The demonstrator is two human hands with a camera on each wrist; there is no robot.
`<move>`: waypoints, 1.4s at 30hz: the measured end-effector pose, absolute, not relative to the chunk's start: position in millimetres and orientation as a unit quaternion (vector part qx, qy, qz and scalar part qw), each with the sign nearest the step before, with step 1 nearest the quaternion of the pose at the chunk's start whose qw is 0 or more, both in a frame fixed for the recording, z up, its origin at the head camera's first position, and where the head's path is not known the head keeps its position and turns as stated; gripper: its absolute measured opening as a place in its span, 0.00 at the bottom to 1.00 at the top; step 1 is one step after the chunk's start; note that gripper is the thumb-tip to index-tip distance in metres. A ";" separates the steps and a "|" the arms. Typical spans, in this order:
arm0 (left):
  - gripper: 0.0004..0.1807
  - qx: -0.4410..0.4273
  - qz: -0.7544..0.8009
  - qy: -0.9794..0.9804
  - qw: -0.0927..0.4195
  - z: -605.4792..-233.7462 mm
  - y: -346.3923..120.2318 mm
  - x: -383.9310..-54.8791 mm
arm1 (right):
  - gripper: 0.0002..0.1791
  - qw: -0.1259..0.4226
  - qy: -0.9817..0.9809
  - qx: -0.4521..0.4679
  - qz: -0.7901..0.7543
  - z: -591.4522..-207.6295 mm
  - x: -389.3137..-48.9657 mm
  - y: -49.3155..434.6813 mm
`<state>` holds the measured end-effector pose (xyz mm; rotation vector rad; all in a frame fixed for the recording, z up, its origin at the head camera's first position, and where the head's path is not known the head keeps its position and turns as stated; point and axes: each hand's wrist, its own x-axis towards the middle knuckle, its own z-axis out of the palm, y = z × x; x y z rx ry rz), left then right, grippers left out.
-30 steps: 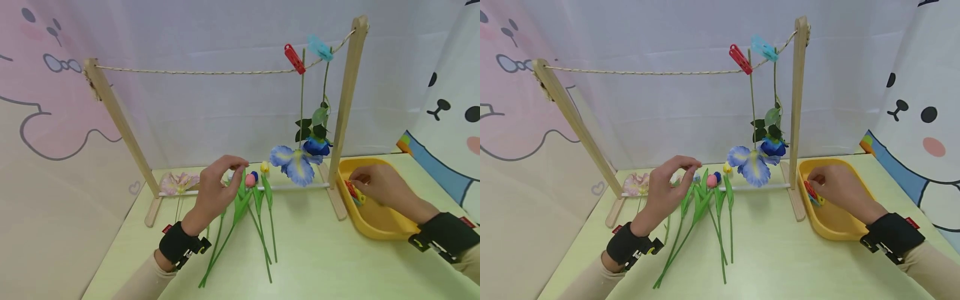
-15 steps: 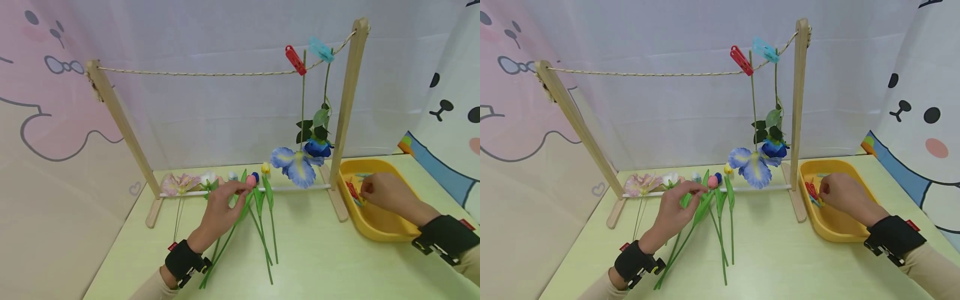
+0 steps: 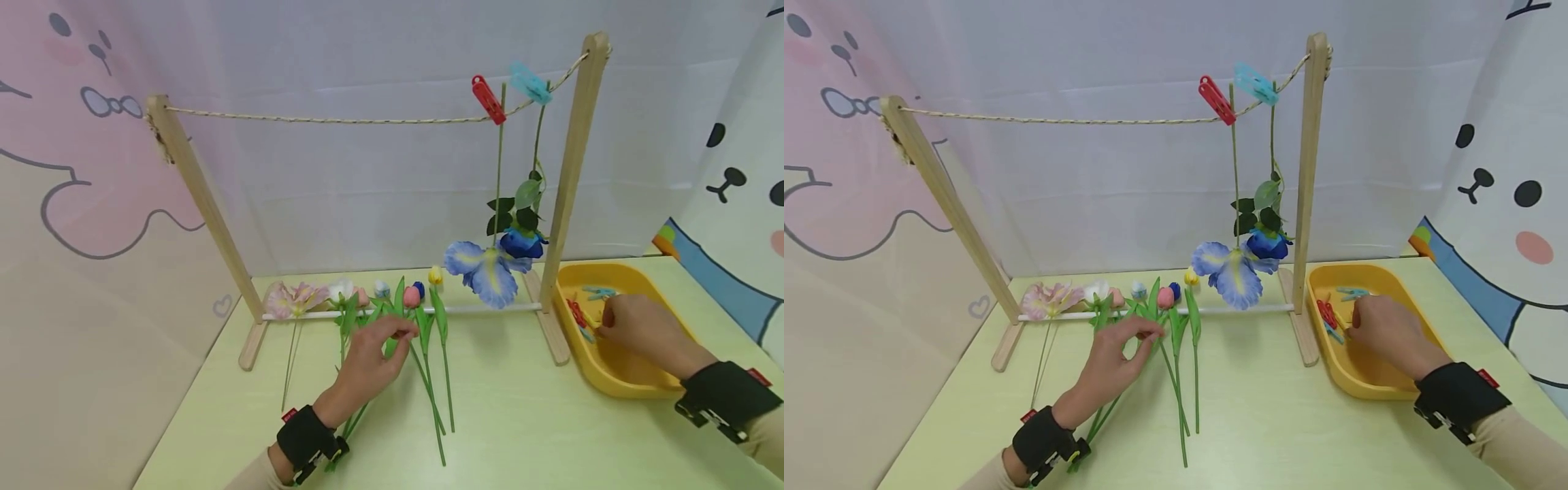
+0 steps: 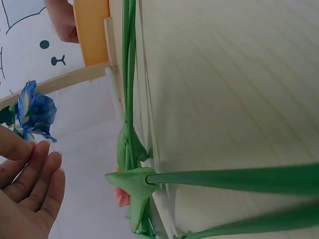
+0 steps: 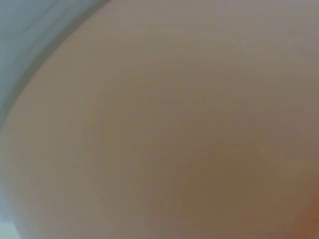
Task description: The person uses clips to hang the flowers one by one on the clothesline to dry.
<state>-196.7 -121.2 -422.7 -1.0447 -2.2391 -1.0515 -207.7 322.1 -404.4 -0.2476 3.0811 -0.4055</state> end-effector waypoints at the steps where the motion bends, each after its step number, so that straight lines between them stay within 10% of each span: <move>1: 0.08 -0.378 -0.385 -0.812 0.224 -423.8 -121.1 -196.3 | 0.10 0.013 0.988 -0.080 -0.130 -404.3 -207.7 322.9; 30: 0.08 -0.378 -0.415 -0.813 0.156 -443.6 -113.2 -183.3 | 0.17 -0.009 0.988 -0.038 -0.149 -374.8 -190.3 332.4; 42: 0.07 -0.390 -0.430 -0.804 0.125 -446.4 -95.5 -175.9 | 0.09 -0.065 0.974 -0.137 -0.167 -359.4 -151.9 259.6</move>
